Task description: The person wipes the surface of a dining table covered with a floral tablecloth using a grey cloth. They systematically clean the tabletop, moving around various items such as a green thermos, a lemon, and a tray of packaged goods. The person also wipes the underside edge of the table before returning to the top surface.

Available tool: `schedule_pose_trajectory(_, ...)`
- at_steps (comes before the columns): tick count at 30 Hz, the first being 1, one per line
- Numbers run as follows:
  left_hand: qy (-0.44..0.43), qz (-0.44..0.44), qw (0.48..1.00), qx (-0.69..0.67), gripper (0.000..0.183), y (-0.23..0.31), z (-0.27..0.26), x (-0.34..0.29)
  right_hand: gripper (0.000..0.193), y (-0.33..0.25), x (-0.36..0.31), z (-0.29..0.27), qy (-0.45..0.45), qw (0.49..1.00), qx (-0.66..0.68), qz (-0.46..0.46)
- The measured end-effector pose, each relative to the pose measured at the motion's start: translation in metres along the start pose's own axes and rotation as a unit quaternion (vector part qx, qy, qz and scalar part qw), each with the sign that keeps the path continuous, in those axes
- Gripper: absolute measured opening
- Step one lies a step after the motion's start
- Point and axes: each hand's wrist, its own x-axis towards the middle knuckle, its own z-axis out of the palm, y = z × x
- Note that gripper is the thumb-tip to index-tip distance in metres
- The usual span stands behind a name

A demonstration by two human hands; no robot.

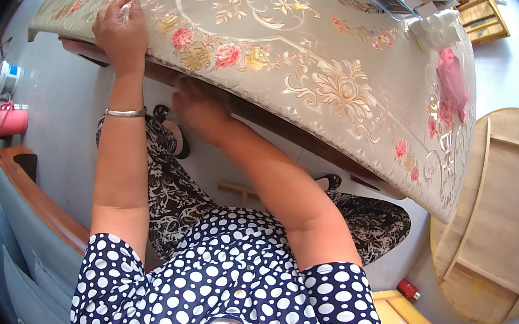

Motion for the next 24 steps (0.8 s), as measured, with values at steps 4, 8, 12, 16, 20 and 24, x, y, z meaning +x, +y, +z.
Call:
schedule_pose_trajectory(4,0.002,0.018,1.0,-0.011,0.016,-0.001,0.003,0.001,0.026,0.001,0.009,0.013,0.061,0.992,-0.102,-0.043)
schedule_pose_trajectory(8,-0.014,0.038,0.999,0.01,0.016,-0.006,0.004,0.002,0.022,0.006,-0.018,0.004,-0.021,0.988,-0.153,-0.017)
schedule_pose_trajectory(12,-0.03,0.042,0.999,0.008,0.018,-0.015,0.005,0.002,0.021,0.021,-0.069,-0.02,-0.034,0.993,-0.104,0.034)
schedule_pose_trajectory(16,-0.029,0.043,0.999,0.014,0.018,-0.022,0.003,0.005,0.03,0.038,-0.152,-0.053,-0.015,0.987,-0.063,0.148)
schedule_pose_trajectory(20,-0.038,0.04,0.998,0.02,0.02,-0.03,0.007,0.005,0.043,0.05,-0.235,-0.085,-0.049,0.956,-0.147,0.248)
schedule_pose_trajectory(24,-0.062,0.029,0.997,0.024,0.022,-0.042,0.012,0.007,0.048,0.074,-0.307,-0.115,-0.039,0.927,-0.129,0.35)
